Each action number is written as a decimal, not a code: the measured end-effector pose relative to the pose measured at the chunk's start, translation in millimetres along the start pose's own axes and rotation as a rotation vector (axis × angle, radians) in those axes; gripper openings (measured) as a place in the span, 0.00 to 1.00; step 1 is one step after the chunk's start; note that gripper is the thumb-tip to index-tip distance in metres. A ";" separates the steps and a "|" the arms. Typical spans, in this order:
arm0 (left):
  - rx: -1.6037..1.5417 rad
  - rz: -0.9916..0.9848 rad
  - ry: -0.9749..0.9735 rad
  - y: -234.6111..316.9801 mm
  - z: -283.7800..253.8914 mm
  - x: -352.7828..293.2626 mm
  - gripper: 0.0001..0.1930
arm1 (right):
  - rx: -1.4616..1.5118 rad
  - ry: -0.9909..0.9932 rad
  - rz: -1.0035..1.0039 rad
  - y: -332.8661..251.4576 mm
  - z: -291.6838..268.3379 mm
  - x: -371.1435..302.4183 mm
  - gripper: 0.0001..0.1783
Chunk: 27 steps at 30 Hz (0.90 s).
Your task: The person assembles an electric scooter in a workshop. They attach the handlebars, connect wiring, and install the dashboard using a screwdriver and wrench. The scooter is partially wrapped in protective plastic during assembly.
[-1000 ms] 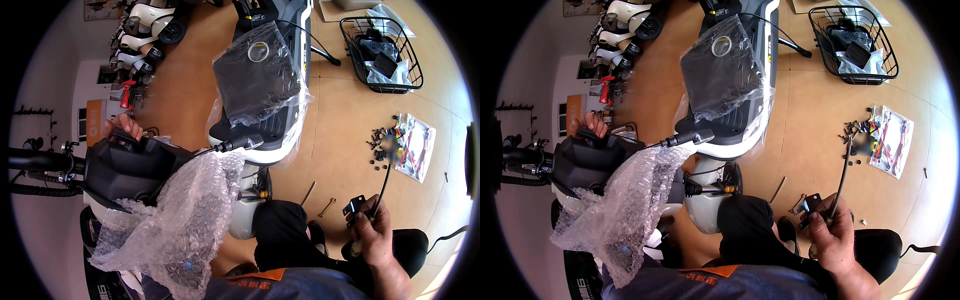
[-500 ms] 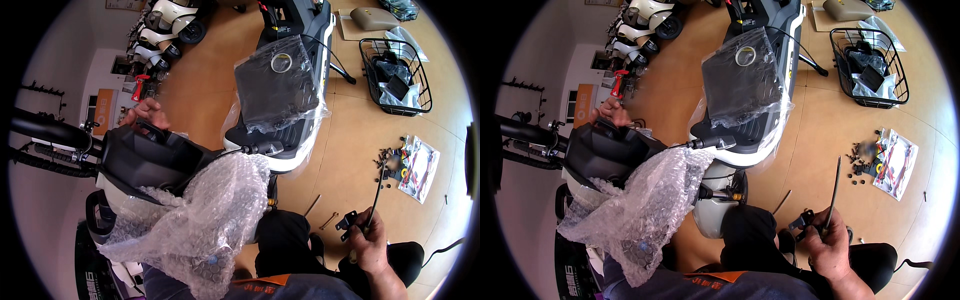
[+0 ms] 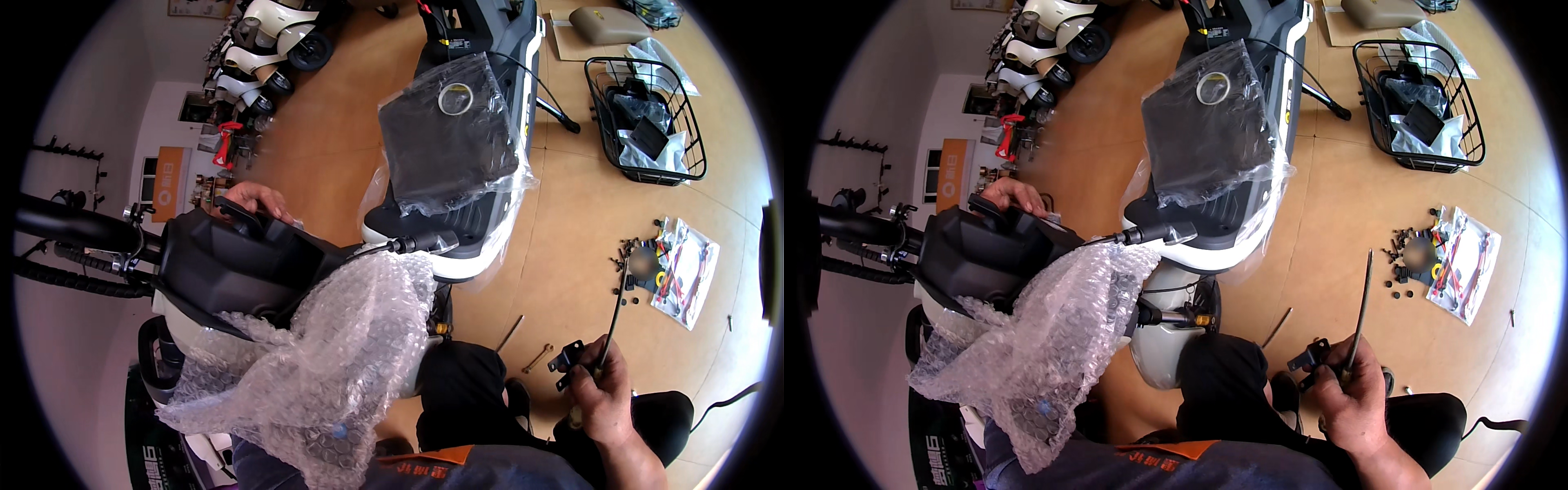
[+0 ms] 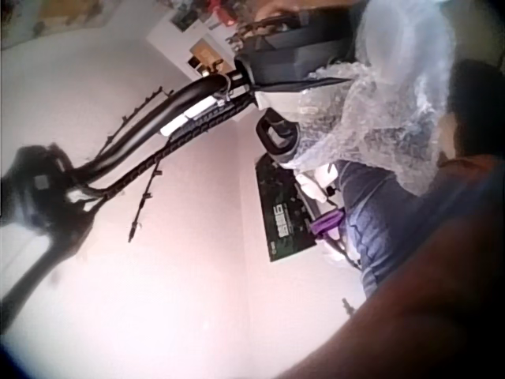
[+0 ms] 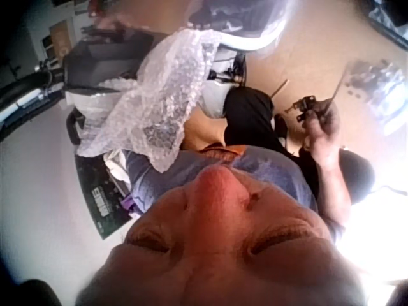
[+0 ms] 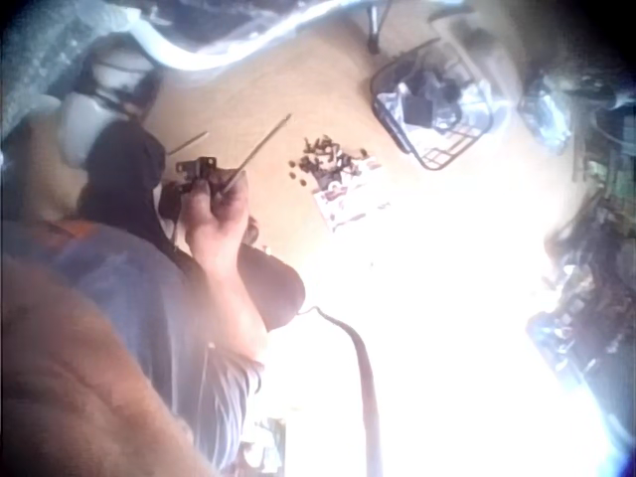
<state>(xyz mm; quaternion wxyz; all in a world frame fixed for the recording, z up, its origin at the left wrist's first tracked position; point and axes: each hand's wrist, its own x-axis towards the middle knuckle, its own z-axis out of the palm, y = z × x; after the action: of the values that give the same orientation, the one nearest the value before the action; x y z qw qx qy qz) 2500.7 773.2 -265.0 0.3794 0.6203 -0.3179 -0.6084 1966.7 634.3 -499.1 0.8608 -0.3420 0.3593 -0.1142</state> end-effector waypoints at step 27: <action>-0.092 0.130 0.290 -12.1 -8.1 -47.1 0.26 | 0.064 -0.113 -0.049 -19.4 -4.1 29.8 0.05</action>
<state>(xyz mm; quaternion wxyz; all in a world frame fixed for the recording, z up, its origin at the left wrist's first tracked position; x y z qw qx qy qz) 2505.3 820.4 -251.4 0.4880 0.6617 -0.2711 -0.5004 1986.1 604.7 -504.3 0.8872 -0.3287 0.2978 -0.1272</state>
